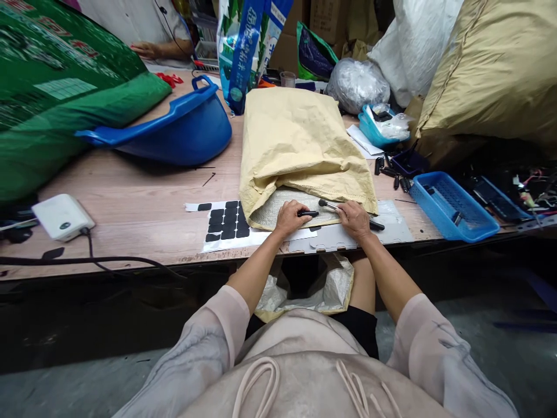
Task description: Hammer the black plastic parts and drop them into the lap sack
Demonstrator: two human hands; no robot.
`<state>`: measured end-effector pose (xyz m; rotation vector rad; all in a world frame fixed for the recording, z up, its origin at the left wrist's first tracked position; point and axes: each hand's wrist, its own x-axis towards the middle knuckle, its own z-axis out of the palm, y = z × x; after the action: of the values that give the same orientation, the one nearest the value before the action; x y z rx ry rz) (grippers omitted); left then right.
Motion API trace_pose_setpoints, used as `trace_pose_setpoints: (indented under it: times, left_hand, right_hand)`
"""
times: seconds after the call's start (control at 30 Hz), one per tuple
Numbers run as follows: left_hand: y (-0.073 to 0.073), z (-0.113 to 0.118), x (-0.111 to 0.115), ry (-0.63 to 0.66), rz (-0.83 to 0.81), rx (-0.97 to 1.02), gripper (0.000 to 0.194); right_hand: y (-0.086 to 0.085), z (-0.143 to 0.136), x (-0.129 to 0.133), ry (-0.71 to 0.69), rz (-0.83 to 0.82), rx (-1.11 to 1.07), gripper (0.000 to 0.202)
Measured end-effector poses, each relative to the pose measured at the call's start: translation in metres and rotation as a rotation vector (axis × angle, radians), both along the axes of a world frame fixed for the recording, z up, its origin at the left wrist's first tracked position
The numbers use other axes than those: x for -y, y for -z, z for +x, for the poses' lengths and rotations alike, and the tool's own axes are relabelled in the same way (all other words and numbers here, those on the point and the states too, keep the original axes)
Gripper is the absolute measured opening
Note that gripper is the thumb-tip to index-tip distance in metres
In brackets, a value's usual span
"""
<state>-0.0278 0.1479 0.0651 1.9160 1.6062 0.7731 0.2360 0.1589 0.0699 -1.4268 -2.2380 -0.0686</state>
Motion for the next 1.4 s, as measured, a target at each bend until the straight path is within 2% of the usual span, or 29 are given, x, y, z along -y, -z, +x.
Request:
trace_pose_setpoints:
  times: [0.23, 0.47, 0.7, 0.87, 1.1, 1.4]
  left_hand:
    - [-0.002, 0.002, 0.001, -0.022, -0.014, 0.010, 0.014]
    - [-0.003, 0.003, 0.000, -0.025, -0.031, 0.001, 0.015]
    - [-0.002, 0.004, 0.000, -0.022, -0.017, 0.025, 0.011]
    - [-0.005, 0.004, 0.001, -0.010, -0.021, -0.013, 0.011]
    - [-0.005, 0.005, 0.001, -0.015, -0.022, 0.022, 0.014]
    - [-0.005, 0.002, 0.002, 0.007, -0.021, 0.010, 0.015]
  right_hand:
    - [-0.023, -0.011, 0.009, -0.063, -0.006, -0.158, 0.040]
    - [-0.018, -0.012, 0.019, -0.055, -0.096, -0.103, 0.040]
    - [-0.027, -0.027, 0.017, -0.066, -0.095, -0.065, 0.043]
    - [-0.023, -0.034, 0.016, -0.080, -0.138, -0.010, 0.037]
    - [-0.022, -0.015, -0.004, 0.020, -0.096, -0.079, 0.030]
    - [0.005, -0.005, -0.008, 0.033, -0.038, 0.063, 0.021]
